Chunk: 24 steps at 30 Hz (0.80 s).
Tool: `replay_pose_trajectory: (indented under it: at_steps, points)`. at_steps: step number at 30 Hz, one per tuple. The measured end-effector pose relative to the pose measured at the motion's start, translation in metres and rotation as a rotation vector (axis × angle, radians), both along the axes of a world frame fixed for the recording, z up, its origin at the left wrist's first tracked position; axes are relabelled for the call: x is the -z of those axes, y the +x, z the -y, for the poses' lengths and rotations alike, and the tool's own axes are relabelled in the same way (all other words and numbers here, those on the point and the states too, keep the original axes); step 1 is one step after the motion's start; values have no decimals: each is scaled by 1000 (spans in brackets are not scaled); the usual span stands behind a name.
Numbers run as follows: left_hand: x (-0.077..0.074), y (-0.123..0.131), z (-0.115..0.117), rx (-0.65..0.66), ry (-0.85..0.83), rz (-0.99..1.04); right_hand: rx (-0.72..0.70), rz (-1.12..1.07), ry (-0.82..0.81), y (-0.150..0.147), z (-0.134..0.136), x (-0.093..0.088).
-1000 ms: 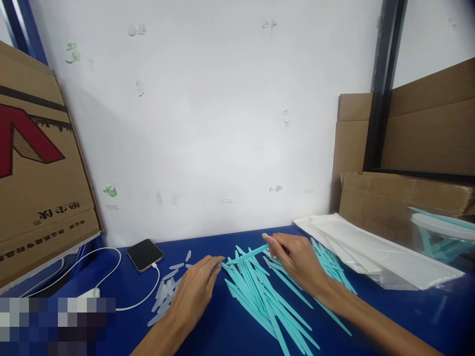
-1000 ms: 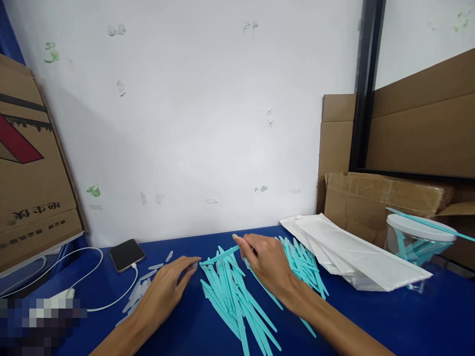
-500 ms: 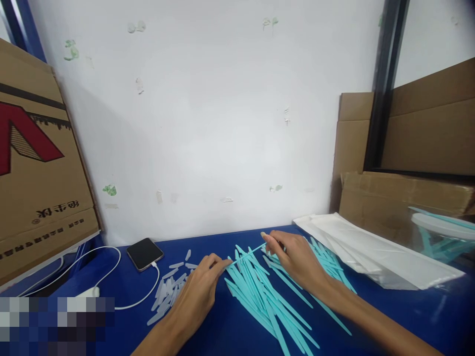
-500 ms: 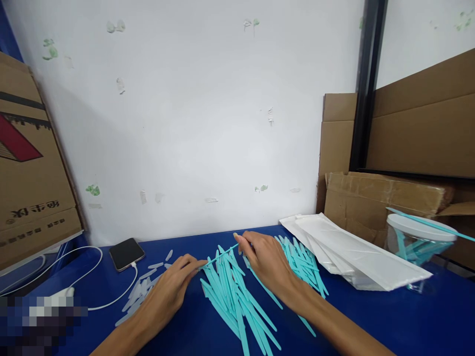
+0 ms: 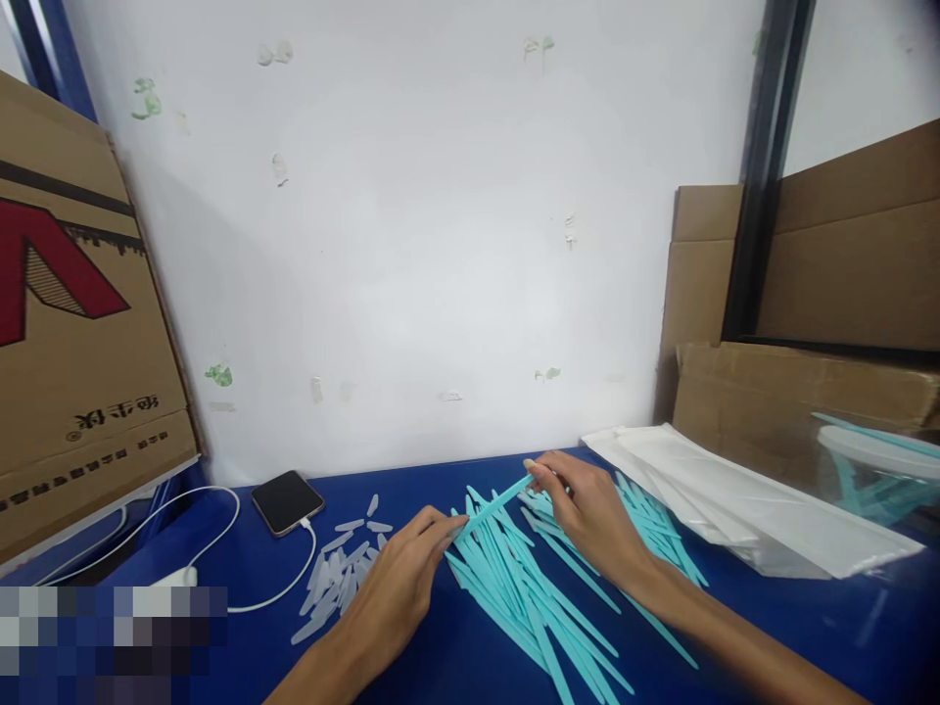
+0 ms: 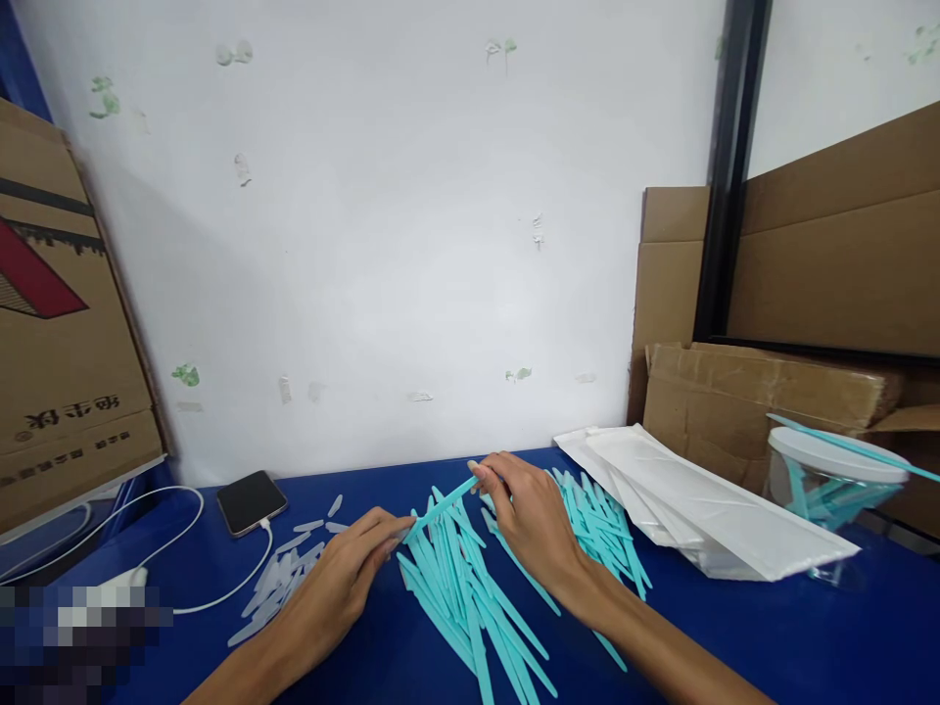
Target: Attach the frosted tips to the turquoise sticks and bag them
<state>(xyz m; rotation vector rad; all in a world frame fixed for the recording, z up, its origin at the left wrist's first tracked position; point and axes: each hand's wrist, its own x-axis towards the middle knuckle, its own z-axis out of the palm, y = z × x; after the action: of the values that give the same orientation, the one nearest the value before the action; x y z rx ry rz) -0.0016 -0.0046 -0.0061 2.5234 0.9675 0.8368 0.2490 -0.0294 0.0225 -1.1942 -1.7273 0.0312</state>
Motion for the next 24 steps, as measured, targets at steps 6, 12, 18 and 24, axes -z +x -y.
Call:
replay_pose_trajectory:
  at_steps: [6,12,18,24]
  points:
    - [-1,1,3,8,-14,63,10,-56,30,1,0,-4]
    - [0,2,6,-27,-42,192,-45,-69,-40,-4,3,-5]
    - [4,0,4,-111,16,269,-184,-102,-165,-7,5,-3]
    - [3,2,8,-146,63,221,-195,-114,-174,-4,4,-6]
